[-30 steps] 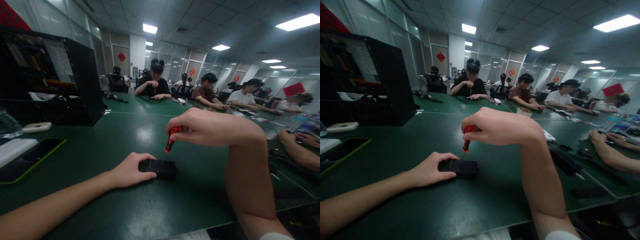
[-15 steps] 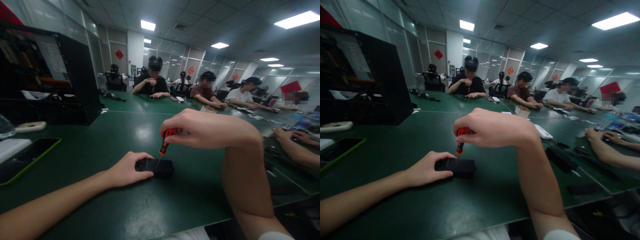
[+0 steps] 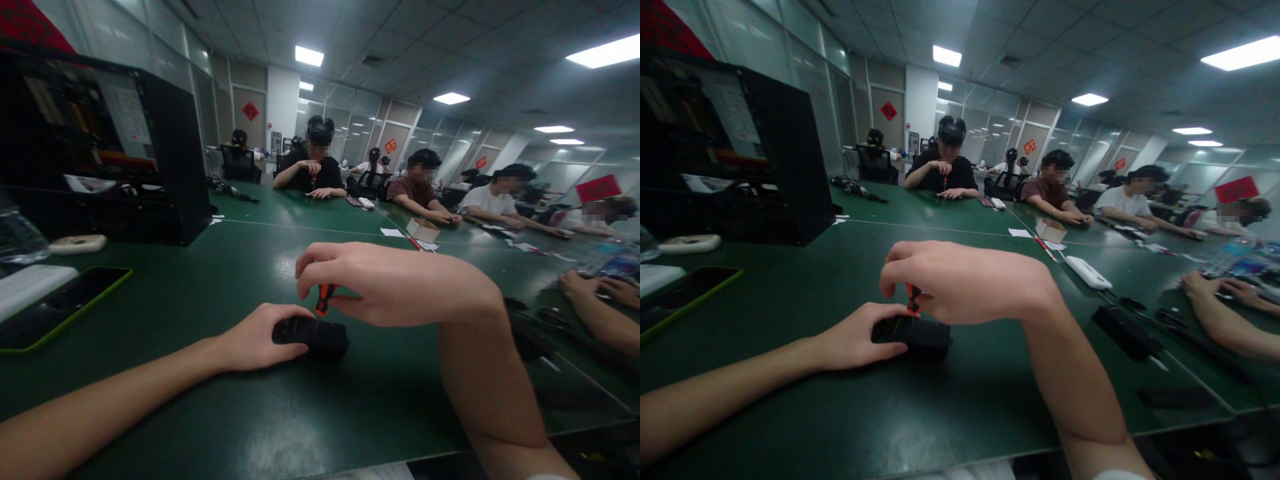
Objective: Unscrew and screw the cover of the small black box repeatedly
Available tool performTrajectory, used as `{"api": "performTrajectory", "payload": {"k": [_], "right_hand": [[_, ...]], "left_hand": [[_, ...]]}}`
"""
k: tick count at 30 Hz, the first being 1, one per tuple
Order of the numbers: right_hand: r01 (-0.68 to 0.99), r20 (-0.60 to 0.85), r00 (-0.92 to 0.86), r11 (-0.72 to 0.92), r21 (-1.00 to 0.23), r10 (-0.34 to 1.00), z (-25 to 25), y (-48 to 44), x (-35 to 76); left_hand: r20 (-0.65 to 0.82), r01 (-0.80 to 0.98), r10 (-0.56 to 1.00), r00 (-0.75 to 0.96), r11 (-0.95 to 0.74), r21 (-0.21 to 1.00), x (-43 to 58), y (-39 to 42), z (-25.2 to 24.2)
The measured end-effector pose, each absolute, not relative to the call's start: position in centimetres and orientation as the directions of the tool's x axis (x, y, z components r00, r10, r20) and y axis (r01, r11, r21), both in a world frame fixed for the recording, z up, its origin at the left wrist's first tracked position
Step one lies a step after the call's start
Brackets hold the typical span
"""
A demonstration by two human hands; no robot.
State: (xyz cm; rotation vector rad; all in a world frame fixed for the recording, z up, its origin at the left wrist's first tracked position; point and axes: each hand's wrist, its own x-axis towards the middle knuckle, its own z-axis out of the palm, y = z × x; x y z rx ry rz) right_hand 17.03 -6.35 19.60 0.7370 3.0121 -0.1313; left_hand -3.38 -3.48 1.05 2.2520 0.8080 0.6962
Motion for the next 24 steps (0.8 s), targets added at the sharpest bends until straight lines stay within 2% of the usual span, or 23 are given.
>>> {"api": "performTrajectory", "payload": {"k": [6, 13, 24], "right_hand": [[0.517, -0.079, -0.855, 0.854, -0.055, 0.513, 20.3, -6.5, 17.8], [0.702, -0.092, -0.708, 0.712, 0.015, 0.700, 21.2, -5.8, 21.0], [0.707, -0.158, -0.701, 0.707, -0.022, 0.696, 20.9, -4.8, 20.4]], "left_hand": [[0.290, 0.312, 0.685, 0.669, -0.612, 0.726, -2.3, -3.4, 1.2], [0.254, 0.329, 0.692, 0.676, -0.591, 0.736, -2.4, -3.4, 1.4], [0.258, 0.334, 0.679, 0.687, -0.611, 0.718, -2.4, -3.4, 1.4]]}}
